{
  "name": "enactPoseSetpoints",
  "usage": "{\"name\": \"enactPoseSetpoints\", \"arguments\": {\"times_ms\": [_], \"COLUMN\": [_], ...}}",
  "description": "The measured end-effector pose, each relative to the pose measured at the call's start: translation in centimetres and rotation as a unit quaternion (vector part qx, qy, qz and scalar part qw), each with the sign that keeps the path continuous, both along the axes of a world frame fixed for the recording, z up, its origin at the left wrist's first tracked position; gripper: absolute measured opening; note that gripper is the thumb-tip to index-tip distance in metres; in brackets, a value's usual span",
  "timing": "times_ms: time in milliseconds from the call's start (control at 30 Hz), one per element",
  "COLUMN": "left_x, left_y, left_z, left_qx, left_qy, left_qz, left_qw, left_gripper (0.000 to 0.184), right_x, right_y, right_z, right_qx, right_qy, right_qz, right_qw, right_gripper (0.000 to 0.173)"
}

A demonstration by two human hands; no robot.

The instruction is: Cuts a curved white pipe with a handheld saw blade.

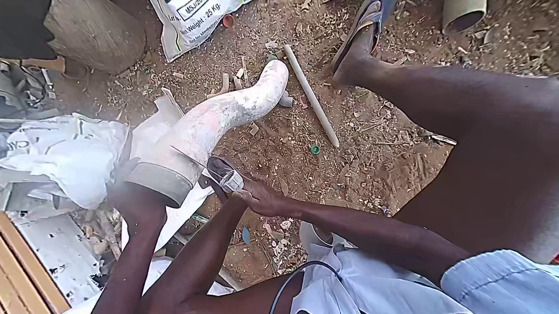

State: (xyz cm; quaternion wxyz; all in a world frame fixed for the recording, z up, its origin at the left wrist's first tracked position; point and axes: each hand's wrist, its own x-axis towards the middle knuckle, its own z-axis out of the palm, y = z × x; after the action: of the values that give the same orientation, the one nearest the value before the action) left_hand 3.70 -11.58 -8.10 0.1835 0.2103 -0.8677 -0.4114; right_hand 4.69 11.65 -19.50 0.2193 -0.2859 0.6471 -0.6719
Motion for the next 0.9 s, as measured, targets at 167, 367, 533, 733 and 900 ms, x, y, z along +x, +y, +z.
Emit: {"name": "enactPoseSetpoints", "arguments": {"times_ms": [167, 367, 533, 733, 900], "left_x": [0.1, -1.2, -1.4, -1.7, -1.5], "left_y": [0.2, 1.3, 1.5, 3.0, 3.9], "left_z": [0.0, 1.0, 1.0, 1.5, 1.2], "left_qx": [0.001, -0.035, 0.011, 0.095, 0.149], "left_qy": [-0.035, 0.003, 0.044, 0.08, 0.078], "left_qz": [-0.014, -0.031, -0.037, -0.026, 0.015], "left_qw": [0.999, 0.999, 0.998, 0.992, 0.986], "left_gripper": [0.025, 0.018, 0.011, 0.007, 0.012], "right_x": [0.3, -2.5, -1.5, -3.7, -2.9], "right_y": [2.8, 3.5, 5.1, 5.9, 5.6], "right_z": [0.6, 3.3, -0.5, 6.0, 1.0], "right_qx": [0.052, 0.014, 0.105, 0.006, 0.088], "right_qy": [-0.052, 0.043, -0.057, 0.045, -0.016], "right_qz": [0.014, -0.077, -0.023, -0.109, -0.05], "right_qw": [0.997, 0.996, 0.993, 0.993, 0.995], "right_gripper": [0.049, 0.049, 0.046, 0.055, 0.046]}}
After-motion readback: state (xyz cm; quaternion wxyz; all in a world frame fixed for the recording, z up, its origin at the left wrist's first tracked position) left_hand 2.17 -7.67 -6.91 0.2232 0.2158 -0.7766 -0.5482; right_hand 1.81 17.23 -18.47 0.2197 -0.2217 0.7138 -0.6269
